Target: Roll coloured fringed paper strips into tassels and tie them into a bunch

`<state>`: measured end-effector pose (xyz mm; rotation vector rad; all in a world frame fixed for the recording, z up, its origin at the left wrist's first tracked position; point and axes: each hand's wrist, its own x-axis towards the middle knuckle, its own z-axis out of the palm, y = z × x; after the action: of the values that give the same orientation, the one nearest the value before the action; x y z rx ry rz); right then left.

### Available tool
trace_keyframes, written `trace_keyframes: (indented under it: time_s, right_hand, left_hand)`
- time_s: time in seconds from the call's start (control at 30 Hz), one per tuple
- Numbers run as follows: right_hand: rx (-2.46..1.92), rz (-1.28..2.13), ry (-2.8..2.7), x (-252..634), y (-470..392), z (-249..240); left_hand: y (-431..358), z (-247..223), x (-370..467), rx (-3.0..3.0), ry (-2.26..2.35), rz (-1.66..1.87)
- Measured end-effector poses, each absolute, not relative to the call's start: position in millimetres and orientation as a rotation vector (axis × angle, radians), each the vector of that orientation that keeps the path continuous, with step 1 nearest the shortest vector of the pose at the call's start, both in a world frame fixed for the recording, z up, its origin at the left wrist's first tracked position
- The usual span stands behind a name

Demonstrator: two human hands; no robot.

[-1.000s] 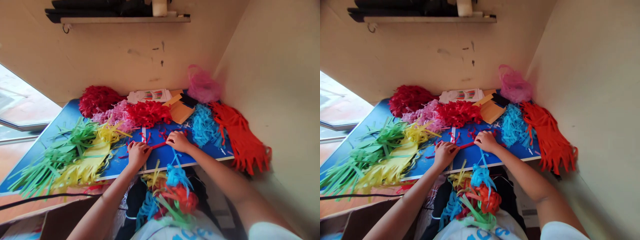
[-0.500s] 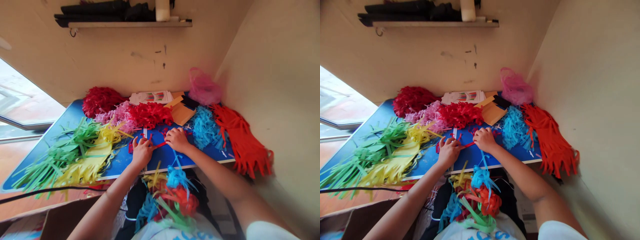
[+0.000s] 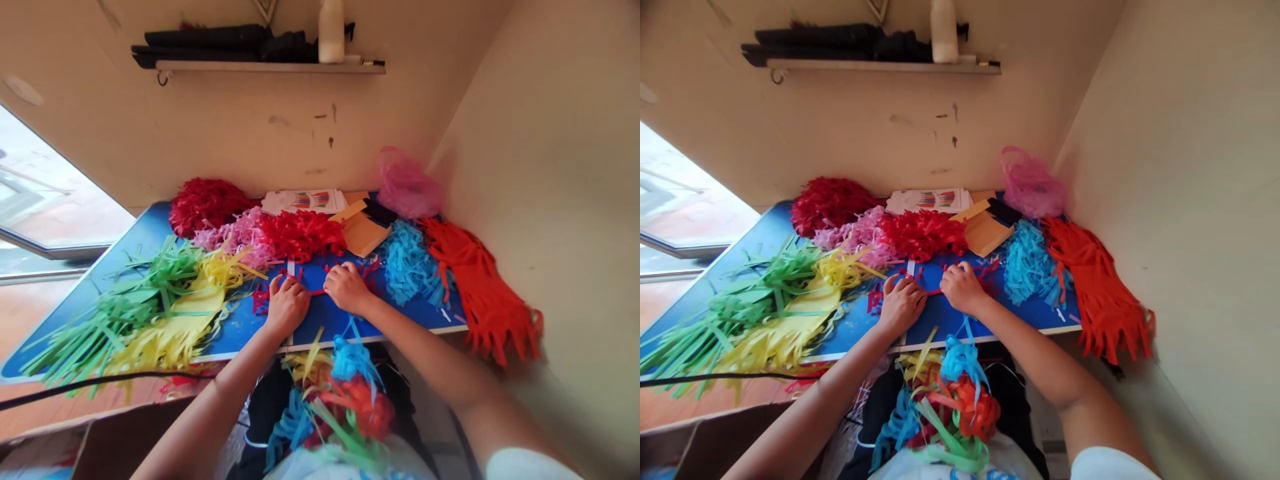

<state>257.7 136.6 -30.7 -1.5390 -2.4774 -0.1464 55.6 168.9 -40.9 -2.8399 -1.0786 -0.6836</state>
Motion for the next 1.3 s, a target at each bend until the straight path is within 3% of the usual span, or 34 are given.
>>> trace_keyframes:
  time_s: [0.17,0.53,0.77,1.0,1.17,1.3]
  right_hand:
    - [-1.465,-0.170,-2.502,252.1,129.9,-36.6]
    - [-1.725,0.287,-2.153,281.7,136.1,-48.1]
    - [-1.767,0.212,-2.176,270.2,138.6,-36.8]
    - [-1.410,-0.246,-2.551,268.9,136.4,-35.1]
    - [-1.549,-0.185,-2.477,258.6,144.6,-39.9]
    - [-1.545,-0.144,-2.398,253.2,125.4,-13.1]
  left_hand:
    - [165.9,-40.9,54.2,-2.851,-1.127,-0.652]
    - [168.2,-48.9,46.1,-2.833,-1.388,-0.449]
    - [173.4,-40.2,54.3,-2.847,-1.354,-0.449]
    - [168.3,-42.2,60.7,-2.905,-0.969,-0.533]
    - [176.0,-45.1,76.3,-2.871,-1.007,-0.598]
    - [167.1,-23.8,63.5,-2.832,-0.977,-0.680]
